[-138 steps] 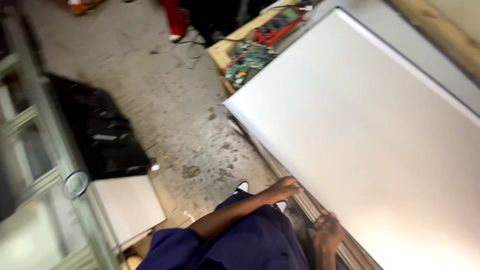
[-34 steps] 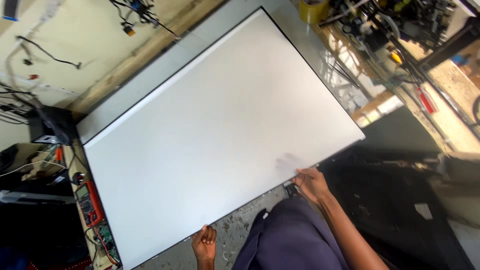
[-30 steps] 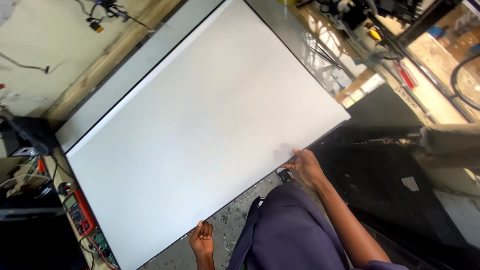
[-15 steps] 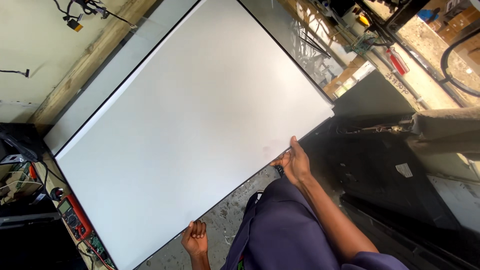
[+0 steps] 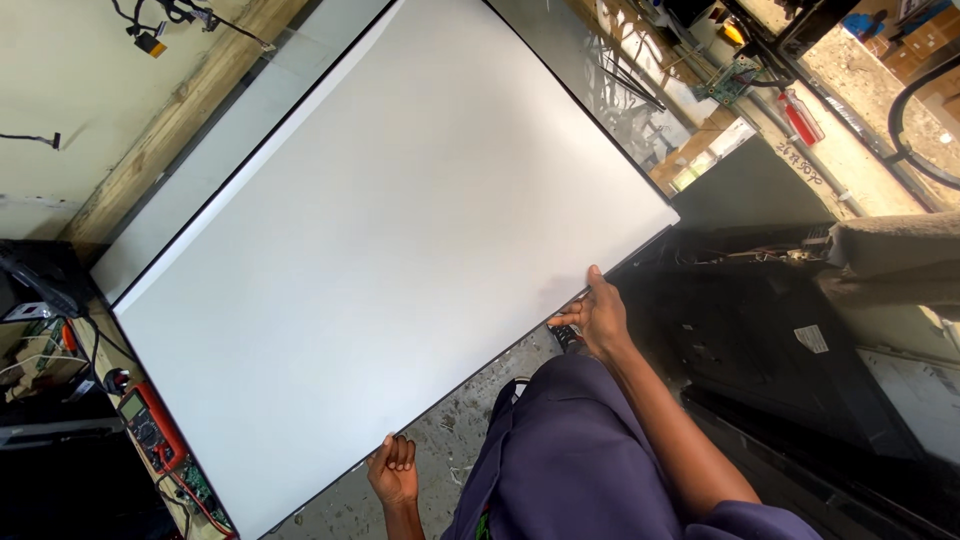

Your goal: Repairing and cleaning a TV backlight panel using a small tool and a cloth

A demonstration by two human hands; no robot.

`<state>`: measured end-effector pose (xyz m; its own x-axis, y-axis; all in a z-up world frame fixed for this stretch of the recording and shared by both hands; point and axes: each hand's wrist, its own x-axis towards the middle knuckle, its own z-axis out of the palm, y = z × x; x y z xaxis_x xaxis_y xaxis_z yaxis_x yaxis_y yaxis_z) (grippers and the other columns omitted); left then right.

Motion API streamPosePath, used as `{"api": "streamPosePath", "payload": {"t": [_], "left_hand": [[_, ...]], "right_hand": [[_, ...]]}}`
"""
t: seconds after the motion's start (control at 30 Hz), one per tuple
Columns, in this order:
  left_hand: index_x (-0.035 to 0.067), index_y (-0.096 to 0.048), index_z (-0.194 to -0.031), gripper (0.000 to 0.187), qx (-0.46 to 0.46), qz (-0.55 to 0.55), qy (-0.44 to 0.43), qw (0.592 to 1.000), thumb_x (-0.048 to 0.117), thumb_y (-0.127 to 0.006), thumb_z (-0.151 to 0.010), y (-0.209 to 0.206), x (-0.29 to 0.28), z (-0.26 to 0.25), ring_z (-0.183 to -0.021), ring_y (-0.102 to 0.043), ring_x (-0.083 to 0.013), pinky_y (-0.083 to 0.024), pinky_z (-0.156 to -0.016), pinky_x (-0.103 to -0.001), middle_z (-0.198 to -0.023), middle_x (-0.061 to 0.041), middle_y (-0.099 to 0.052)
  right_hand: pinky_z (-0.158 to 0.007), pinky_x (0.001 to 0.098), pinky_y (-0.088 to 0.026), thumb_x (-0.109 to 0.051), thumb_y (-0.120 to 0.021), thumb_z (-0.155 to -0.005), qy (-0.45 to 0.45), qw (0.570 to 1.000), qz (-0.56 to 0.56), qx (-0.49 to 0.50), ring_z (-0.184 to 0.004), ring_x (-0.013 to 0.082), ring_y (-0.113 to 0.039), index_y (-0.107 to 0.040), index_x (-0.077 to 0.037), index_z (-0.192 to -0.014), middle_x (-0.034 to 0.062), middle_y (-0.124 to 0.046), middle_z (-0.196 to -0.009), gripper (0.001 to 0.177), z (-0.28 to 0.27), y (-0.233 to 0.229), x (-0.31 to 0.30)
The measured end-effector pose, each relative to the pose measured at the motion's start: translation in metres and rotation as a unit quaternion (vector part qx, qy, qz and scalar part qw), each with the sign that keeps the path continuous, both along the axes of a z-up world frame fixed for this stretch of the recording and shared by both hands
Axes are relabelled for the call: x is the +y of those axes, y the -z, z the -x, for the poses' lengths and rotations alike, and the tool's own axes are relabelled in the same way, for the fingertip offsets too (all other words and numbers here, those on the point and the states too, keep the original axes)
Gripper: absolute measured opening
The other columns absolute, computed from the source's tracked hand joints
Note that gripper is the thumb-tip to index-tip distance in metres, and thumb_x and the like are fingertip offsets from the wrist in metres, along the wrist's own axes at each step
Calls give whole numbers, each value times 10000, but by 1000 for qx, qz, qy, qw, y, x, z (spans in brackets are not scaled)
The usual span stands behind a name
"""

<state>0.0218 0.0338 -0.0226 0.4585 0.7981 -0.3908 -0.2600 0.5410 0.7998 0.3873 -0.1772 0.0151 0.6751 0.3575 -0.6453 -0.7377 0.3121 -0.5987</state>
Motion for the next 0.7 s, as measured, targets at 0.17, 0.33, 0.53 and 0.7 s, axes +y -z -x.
{"api": "streamPosePath", "payload": {"t": [0.17, 0.33, 0.53, 0.7], "left_hand": [[144, -429, -485, 438, 2, 14, 1, 1000, 6, -551, -882, 0, 0, -1, -408, -216, -88, -180, -408, -257, -471, 38, -253], [155, -390, -492, 457, 78, 28, 29, 996, 68, -616, -879, -10, 2, 0, -386, -218, -75, -201, -403, -237, -451, 49, -221], [140, -389, -455, 473, 59, 23, 29, 998, 34, -599, -865, -5, 5, 2, -359, -227, -94, -207, -386, -262, -436, 38, -215], [150, -377, -441, 488, 61, 27, 6, 998, 15, -586, -861, -4, 5, -1, -360, -222, -90, -191, -380, -254, -437, 42, -208]], "right_hand": [[-488, 394, -539, -472, -427, -1005, -39, 995, 93, 11, -534, 377, -678, -556, 141, -904, 269, -592, -581, 635, -6, -8, -3], [-423, 310, -515, -465, -518, -962, -74, 977, 149, -134, -442, 249, -608, -642, 68, -642, 222, -672, -620, 635, -12, -19, -18], [-451, 330, -519, -362, -465, -1007, -112, 969, 161, -147, -452, 277, -615, -651, 92, -623, 252, -686, -642, 623, -16, -17, -18], [-434, 329, -520, -449, -525, -971, -76, 968, 177, -160, -510, 270, -647, -530, -24, -591, 165, -606, -576, 569, -36, -16, -28]]}}
